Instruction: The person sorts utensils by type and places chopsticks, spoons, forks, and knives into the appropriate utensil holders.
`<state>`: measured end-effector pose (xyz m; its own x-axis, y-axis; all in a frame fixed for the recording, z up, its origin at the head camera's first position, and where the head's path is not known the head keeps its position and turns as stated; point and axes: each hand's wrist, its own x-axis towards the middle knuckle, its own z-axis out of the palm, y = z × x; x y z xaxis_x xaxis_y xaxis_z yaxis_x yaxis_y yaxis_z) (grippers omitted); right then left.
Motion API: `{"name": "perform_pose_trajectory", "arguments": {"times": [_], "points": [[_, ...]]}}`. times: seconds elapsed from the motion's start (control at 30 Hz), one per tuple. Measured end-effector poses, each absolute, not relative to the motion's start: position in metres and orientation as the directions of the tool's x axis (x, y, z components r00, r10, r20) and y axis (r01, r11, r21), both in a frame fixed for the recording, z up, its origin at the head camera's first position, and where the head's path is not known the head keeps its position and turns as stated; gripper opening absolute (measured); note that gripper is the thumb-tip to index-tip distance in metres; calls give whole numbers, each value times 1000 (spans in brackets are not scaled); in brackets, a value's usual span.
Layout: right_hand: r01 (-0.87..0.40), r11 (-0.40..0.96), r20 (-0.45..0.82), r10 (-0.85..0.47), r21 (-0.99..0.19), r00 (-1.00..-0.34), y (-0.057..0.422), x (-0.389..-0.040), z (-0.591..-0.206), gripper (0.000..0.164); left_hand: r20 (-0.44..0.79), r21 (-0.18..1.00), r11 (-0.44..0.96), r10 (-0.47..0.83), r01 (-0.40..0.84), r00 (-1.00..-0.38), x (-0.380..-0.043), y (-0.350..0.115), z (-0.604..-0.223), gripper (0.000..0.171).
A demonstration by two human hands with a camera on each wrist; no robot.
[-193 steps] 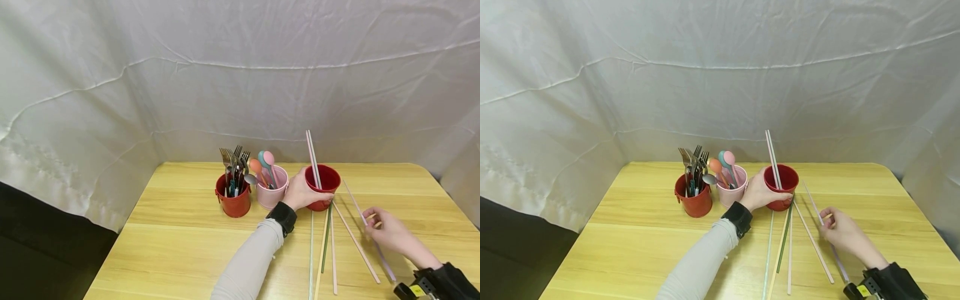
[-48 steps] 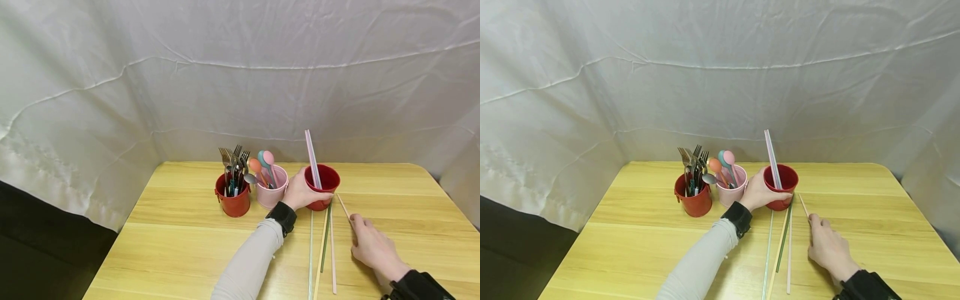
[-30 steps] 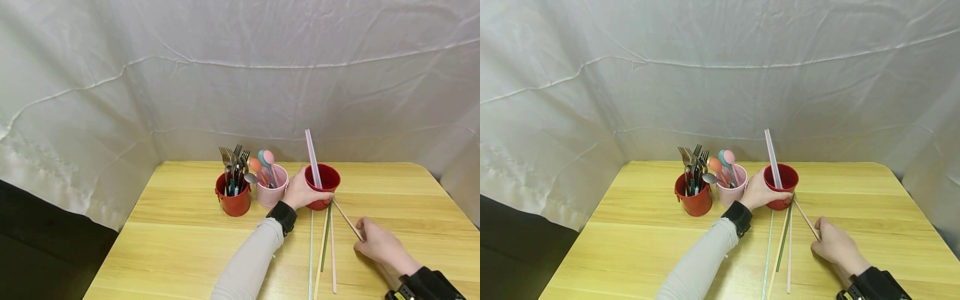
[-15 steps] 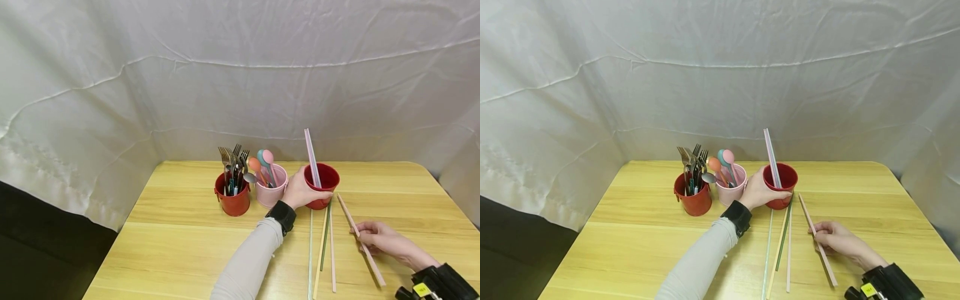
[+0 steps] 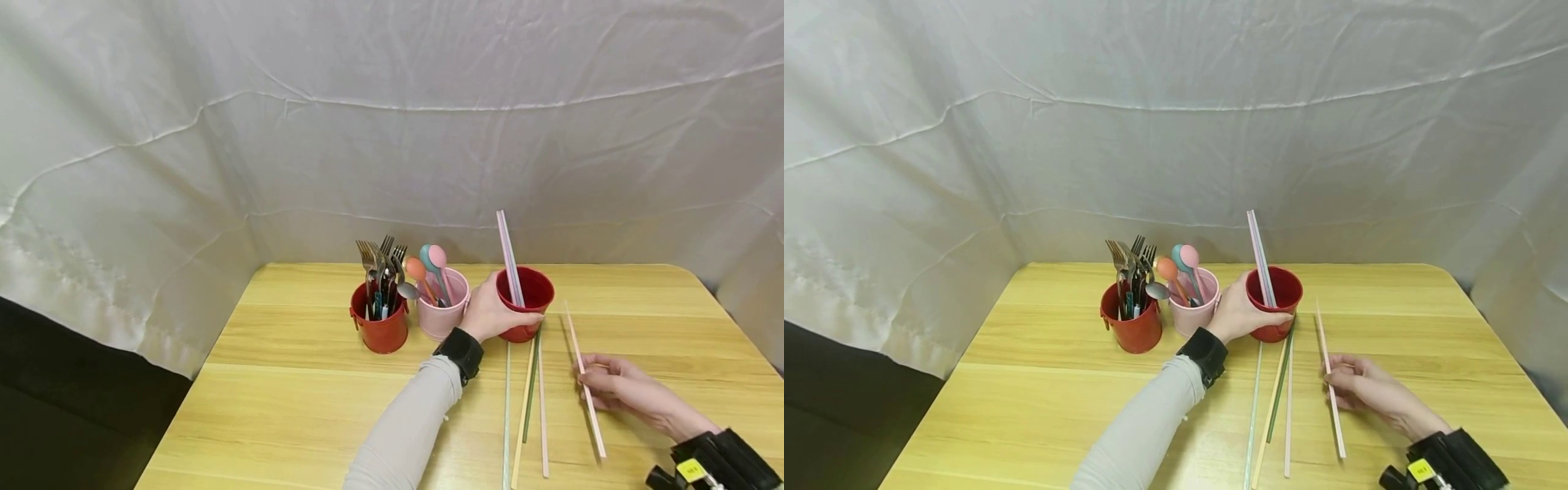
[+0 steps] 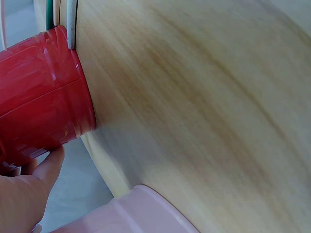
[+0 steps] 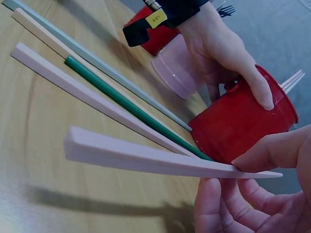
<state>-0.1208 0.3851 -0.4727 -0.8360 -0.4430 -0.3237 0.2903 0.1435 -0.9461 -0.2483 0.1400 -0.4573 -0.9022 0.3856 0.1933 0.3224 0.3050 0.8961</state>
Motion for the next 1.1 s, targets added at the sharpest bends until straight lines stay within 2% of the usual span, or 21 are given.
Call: {"name": "perform_pose_trajectory", "arguments": {"times": [0.13, 0.3, 0.43, 0.53, 0.67, 0.83, 1.1], "points": [[235, 202, -295, -358, -951, -886, 384, -123, -466, 20, 199, 896, 302, 384, 327, -902, -249, 140, -458, 81], [121, 259, -199, -302, -958, -932, 379, -130, -450, 22, 201, 896, 302, 380, 327, -903, -250, 141, -459, 81], [33, 373, -119, -209, -927, -971, 371, -136, -434, 15, 194, 897, 304, 380, 321, -904, -249, 141, -458, 81], [-13, 455, -56, -138, -890, -989, 364, -140, -422, 21, 191, 897, 306, 380, 318, -905, -248, 140, -457, 81], [-71, 496, 24, -101, -865, -995, 355, -147, -406, 28, 189, 899, 306, 372, 312, -909, -248, 140, -458, 81], [-155, 508, 139, -70, -847, -988, 343, -158, -385, 29, 183, 902, 310, 359, 301, -915, -248, 139, -460, 82], [-285, 559, 355, 19, -779, -934, 325, -172, -352, 19, 196, 886, 329, 373, 327, -907, -251, 141, -462, 82]]}}
